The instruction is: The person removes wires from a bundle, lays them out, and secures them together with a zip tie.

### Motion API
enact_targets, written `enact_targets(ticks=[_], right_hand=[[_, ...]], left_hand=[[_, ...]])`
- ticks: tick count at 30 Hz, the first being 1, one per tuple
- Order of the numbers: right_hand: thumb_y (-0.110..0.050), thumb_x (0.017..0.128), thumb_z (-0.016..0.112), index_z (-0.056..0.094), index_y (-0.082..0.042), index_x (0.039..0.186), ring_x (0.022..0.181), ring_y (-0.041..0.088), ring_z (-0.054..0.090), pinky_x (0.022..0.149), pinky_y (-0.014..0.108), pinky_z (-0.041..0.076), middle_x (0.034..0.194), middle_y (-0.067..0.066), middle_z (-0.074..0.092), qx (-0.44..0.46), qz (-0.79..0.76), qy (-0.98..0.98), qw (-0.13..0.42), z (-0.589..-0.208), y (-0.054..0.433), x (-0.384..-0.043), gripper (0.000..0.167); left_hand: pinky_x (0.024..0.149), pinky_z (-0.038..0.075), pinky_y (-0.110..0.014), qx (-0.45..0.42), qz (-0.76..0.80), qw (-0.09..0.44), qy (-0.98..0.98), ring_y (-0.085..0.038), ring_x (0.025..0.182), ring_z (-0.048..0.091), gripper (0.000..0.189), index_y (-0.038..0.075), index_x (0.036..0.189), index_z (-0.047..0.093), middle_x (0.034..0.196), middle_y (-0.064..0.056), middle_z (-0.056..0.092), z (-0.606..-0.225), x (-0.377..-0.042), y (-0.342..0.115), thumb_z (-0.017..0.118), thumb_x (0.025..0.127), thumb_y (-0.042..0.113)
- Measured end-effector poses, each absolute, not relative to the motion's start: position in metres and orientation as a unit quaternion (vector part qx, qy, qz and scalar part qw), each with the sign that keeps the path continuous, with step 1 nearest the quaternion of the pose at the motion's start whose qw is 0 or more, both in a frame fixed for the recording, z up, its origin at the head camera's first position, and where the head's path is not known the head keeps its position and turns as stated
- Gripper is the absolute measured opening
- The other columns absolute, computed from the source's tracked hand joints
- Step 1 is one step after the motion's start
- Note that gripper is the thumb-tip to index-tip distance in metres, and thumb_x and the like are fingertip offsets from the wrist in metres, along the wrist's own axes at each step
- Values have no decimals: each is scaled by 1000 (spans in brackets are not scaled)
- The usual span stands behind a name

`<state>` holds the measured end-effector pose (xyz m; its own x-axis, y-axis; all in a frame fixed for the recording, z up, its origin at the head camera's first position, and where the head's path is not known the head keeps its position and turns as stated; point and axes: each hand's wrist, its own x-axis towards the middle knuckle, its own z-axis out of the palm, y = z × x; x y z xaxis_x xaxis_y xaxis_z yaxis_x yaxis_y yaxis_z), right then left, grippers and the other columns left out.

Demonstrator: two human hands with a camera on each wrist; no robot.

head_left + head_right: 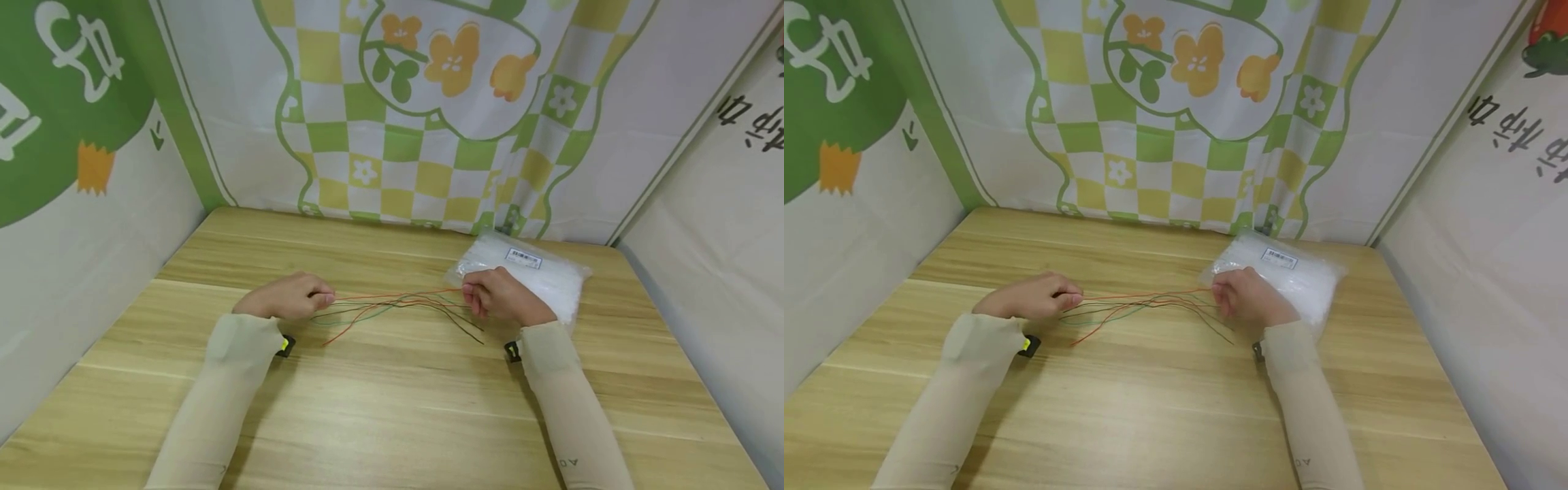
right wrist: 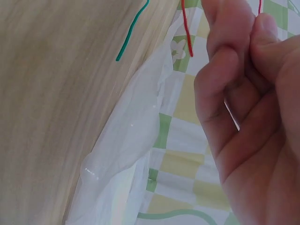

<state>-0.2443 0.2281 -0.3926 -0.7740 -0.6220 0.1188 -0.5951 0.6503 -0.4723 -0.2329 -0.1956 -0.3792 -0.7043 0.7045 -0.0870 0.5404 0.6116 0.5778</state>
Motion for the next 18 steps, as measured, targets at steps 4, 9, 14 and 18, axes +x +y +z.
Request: enact_targets(ticks=[4,9,14,18], right_hand=[[-7,110,51,63,-16,77,55,1,56,64,24,50,59,-12,59,-337,-231,913,11,-394,230,-244,37],[-6,110,51,64,-14,78,56,2,56,68,25,51,59,-11,59,-332,-234,914,6,-393,233,-244,36],[-5,110,51,64,-13,77,55,2,55,65,24,50,60,-10,59,-331,-235,914,4,-394,236,-244,36],[-5,110,51,65,-13,76,55,2,54,61,24,49,61,-8,60,-330,-243,912,1,-393,237,-244,37]], left_hand=[[64,31,-25,336,279,185,880,-7,60,27,43,18,69,40,66,8,32,-379,-232,-195,47,111,17],[64,31,-28,293,293,208,886,-10,64,30,42,19,70,40,69,6,33,-378,-231,-194,47,111,23],[66,33,-29,296,292,202,887,-11,67,33,42,17,71,43,71,5,34,-379,-232,-193,48,112,26],[66,33,-27,319,287,194,882,-10,64,31,43,17,71,42,68,6,33,-381,-233,-193,48,113,22]])
